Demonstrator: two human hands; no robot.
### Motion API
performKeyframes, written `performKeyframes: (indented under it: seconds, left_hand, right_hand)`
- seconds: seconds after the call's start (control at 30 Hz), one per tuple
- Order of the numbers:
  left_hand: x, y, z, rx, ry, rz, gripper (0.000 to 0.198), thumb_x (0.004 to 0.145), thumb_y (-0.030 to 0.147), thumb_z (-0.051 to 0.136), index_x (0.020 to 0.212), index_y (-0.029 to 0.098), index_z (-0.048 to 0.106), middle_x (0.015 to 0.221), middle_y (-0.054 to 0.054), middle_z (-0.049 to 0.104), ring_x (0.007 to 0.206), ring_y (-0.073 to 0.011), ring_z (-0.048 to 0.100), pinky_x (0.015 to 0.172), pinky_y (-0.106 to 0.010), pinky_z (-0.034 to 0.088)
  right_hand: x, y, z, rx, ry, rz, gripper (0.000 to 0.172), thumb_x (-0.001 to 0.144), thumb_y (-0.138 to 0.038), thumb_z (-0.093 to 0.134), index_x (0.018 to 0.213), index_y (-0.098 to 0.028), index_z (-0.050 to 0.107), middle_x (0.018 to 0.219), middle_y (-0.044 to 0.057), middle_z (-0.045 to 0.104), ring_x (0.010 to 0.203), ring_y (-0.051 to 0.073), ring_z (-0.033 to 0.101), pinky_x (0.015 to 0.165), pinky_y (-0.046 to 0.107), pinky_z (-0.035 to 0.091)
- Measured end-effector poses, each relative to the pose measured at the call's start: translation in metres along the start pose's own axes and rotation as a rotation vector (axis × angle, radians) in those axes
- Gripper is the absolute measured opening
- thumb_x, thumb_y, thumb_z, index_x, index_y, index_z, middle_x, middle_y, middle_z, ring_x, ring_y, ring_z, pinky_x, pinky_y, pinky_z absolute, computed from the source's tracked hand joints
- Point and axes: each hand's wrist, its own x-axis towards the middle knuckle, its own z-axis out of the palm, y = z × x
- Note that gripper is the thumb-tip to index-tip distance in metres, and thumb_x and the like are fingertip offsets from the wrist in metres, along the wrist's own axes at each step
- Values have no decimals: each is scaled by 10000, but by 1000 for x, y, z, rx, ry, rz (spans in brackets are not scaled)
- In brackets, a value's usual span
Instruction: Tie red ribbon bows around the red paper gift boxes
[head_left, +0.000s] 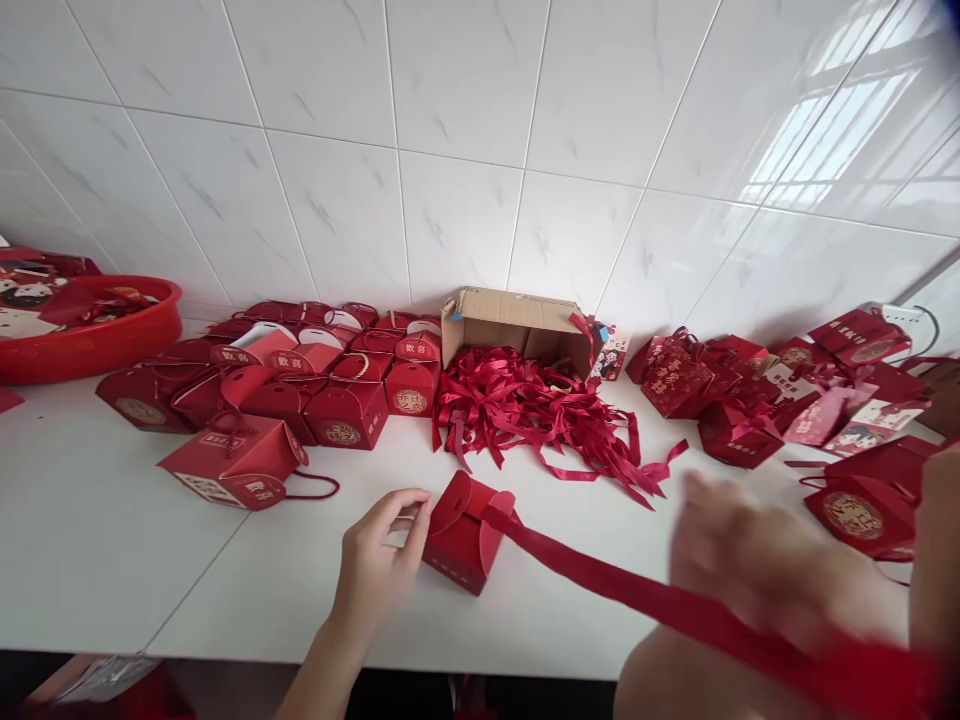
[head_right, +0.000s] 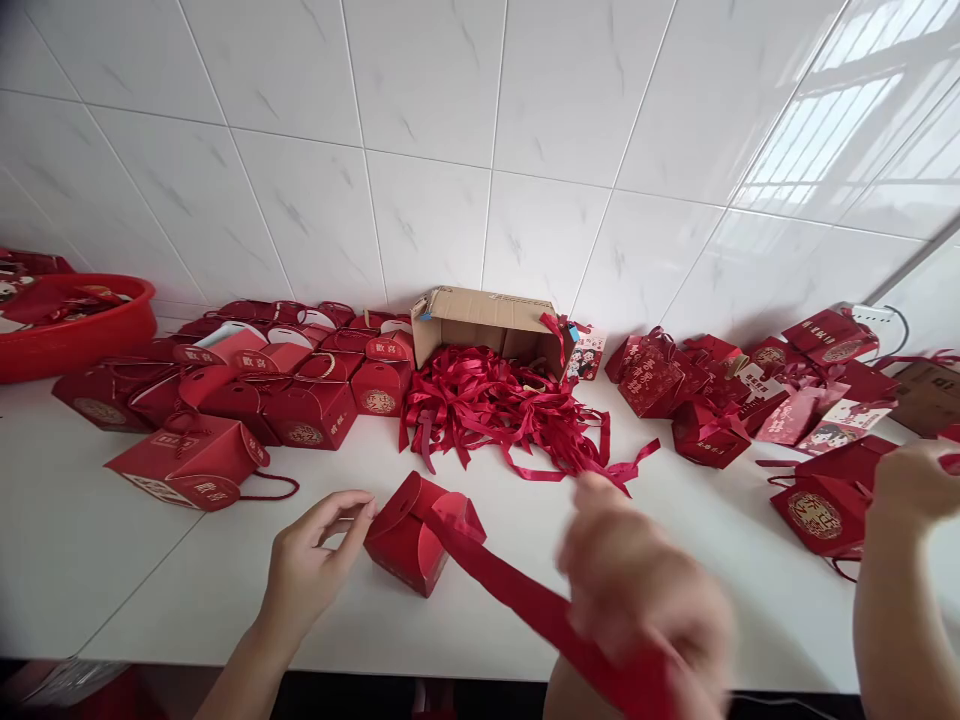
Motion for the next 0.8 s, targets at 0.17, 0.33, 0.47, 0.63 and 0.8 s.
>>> performKeyframes:
  seconds: [0.17,0.33,0.47,0.63,0.8]
  left_hand:
    - [-4,3,2,-20,-122,35,167,837,307,625,963,199,624,924,-46,694,817,-173,674,734,-285,586]
    - [-11,2,2,-138,3,-155,205,864,359,573,966,186,616,848,-45,702,760,-168,689,671,-249,585]
    - [-14,3,3,-272,11,-277,239,856,394,570,981,191,586,788,-29,693,737,-165,682,624,-225,561]
    - [-22,7,5,-339,-4,-334,243,849,391,581,993,197,564,776,-27,676,708,-157,654,583,-211,530]
    - [-27,7,7,-393,-6,-370,267,810,401,624,982,206,563,753,-12,643,693,-160,633,613,-233,533]
  right_hand:
    - [24,19,62,230,-274,200,211,883,-362,529,735,-231,603,992,59,636,947,231,584,861,390,429]
    - [20,45,100,44,-493,358,189,853,-278,520,700,-197,597,1217,86,561,1186,260,503,988,434,359]
    - [14,45,107,-77,-629,339,201,835,-222,520,670,-189,630,1284,114,547,1321,292,394,1005,494,332]
    - [17,39,114,-171,-684,293,203,813,-177,528,642,-193,637,1177,100,635,1325,254,413,1046,471,293]
    - [21,40,117,-165,-666,337,196,803,-162,513,661,-198,642,1185,93,627,1294,247,448,1000,427,344]
